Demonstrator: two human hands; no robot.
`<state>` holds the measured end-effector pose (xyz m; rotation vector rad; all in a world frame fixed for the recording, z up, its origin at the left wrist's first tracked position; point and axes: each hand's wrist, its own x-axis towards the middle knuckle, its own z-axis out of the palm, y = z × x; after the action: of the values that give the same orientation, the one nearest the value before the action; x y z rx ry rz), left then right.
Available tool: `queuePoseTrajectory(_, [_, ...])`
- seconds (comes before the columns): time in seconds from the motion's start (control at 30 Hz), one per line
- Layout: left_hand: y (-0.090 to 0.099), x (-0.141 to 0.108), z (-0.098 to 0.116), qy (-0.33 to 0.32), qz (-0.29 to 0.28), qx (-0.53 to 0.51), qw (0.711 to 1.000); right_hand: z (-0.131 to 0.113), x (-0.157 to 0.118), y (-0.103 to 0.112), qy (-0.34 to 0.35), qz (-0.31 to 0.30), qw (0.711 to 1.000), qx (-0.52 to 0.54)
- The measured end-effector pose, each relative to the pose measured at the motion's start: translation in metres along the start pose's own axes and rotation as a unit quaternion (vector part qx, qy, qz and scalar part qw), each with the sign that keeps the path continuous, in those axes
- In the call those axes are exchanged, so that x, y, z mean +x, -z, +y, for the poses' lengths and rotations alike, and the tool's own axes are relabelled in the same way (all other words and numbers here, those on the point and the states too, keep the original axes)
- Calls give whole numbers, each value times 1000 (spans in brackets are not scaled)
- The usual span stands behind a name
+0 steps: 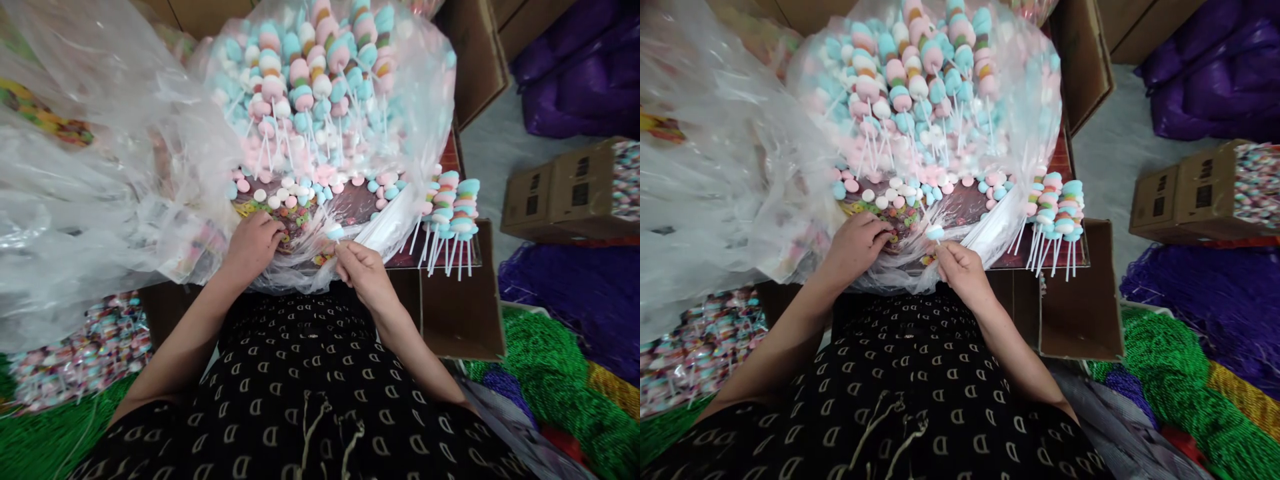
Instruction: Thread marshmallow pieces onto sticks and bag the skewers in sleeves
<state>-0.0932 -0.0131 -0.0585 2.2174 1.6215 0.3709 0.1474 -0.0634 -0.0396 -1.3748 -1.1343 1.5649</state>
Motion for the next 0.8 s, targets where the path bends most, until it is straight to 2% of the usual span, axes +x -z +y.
queuePoseTrajectory(0.1, [2, -3, -1, 35, 31, -79, 996, 1, -2, -3, -3, -40, 998, -38])
queuePoseTrajectory(0.17, [2, -5, -1, 78, 67, -171, 980, 2, -3, -6, -1, -67, 996, -61])
queuePoseTrajectory(0.23, [0, -5, 1, 117, 100, -292, 944, 3, -5, -8, 3, -90, 993, -80])
queuePoseTrajectory(0.33, [-4, -1, 7, 148, 137, -462, 864, 2, -6, -11, 14, -103, 989, -106])
queuePoseTrajectory(0.4, [-6, 2, 12, 155, 153, -532, 818, 2, -7, -12, 15, -103, 988, -116])
queuePoseTrajectory(0.47, [-7, 4, 16, 156, 157, -569, 792, 2, -7, -12, 9, -105, 988, -114])
queuePoseTrajectory(0.63, [-7, 5, 20, 178, 141, -601, 767, 5, -7, -13, 0, -74, 994, -84])
queuePoseTrajectory(0.8, [-3, 3, 22, 180, 103, -654, 728, 5, -7, -11, -2, -48, 998, -41])
